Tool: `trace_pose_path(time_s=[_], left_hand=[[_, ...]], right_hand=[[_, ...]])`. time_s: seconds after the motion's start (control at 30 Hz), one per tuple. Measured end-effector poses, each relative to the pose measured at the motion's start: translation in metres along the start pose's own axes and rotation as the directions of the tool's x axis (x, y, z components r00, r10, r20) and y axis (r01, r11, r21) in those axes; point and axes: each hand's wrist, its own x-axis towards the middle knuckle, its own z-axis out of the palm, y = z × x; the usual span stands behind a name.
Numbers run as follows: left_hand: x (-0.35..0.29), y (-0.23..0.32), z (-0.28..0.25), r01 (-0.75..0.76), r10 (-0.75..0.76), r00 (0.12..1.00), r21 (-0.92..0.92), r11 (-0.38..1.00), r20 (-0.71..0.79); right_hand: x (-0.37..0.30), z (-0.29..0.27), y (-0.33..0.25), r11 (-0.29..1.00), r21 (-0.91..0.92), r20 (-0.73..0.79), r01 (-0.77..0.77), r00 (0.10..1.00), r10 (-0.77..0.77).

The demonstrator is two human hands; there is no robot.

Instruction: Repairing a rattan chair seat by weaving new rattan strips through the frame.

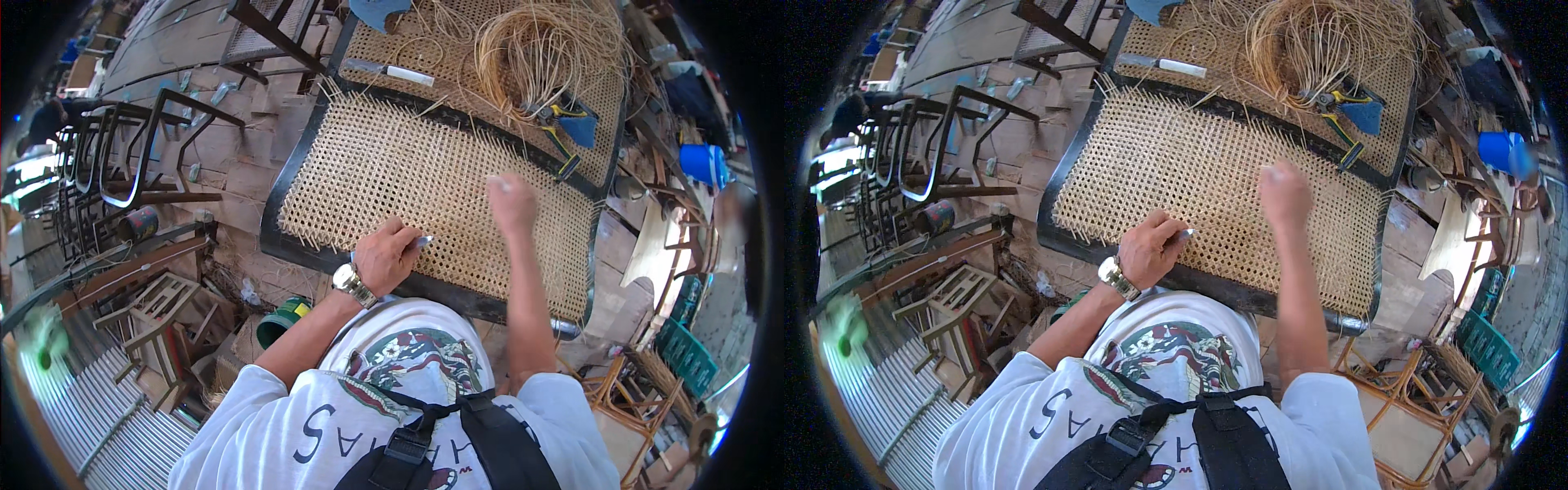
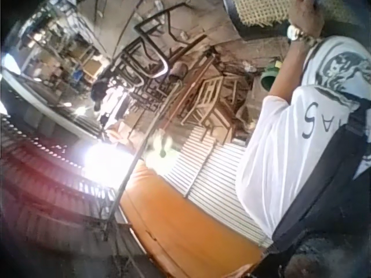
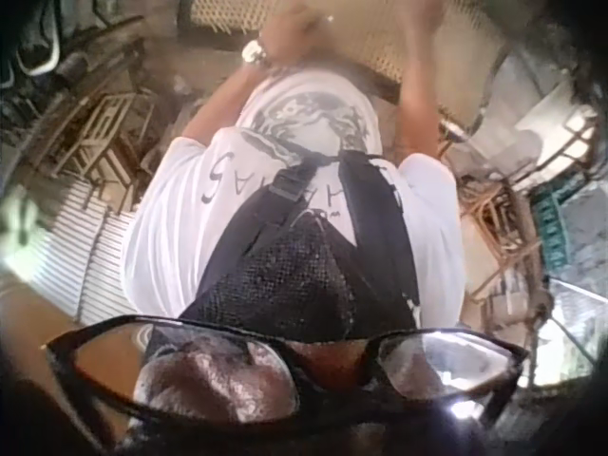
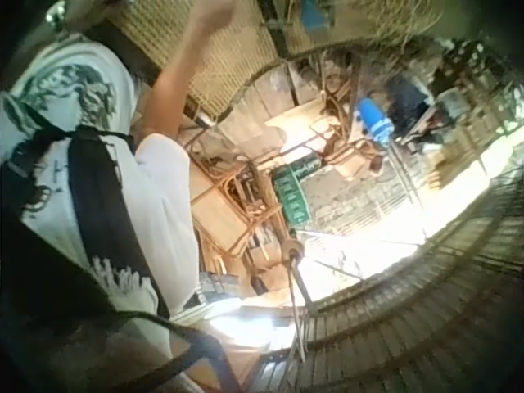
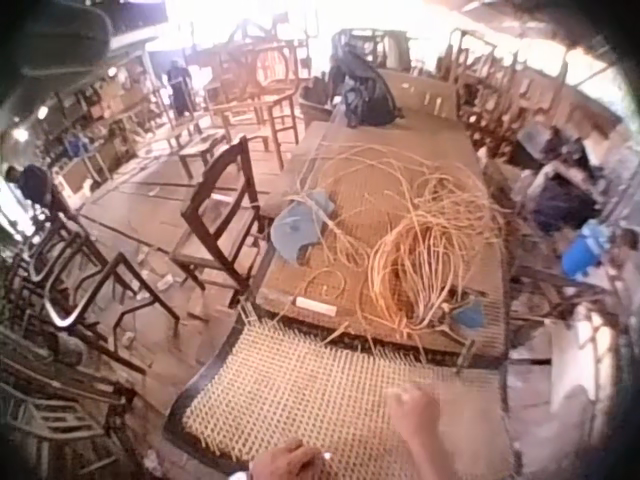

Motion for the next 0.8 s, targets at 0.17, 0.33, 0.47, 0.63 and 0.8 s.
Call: trace_pose_path(time_s=[0.17,0.33,0.47,0.63,0.8], left_hand=[[-0.002,0.003,-0.003,0.016,-0.017,0.998,-0.007,1.000,-0.067],[-0.003,0.004,-0.010,0.121,-0.114,0.976,0.023,0.992,-0.187],[0.016,0.015,-0.028,0.114,-0.118,0.969,-0.032,0.993,-0.215],[0.080,0.033,-0.038,-0.044,0.040,0.952,-0.006,0.999,-0.305],[0.167,0.053,-0.029,-0.136,0.160,0.934,0.096,0.986,-0.319]], right_hand=[[0.006,0.011,-0.055,0.977,0.202,0.350,0.072,0.926,-0.140],[0.058,-0.023,0.012,0.873,0.486,0.065,-0.044,0.998,0.014],[0.038,-0.013,0.066,0.908,0.419,-0.217,0.024,0.973,0.074],[-0.037,-0.019,0.069,0.775,0.628,0.171,0.080,0.956,-0.237],[-0.035,-0.016,0.089,0.829,0.505,0.159,0.242,0.918,-0.364]])
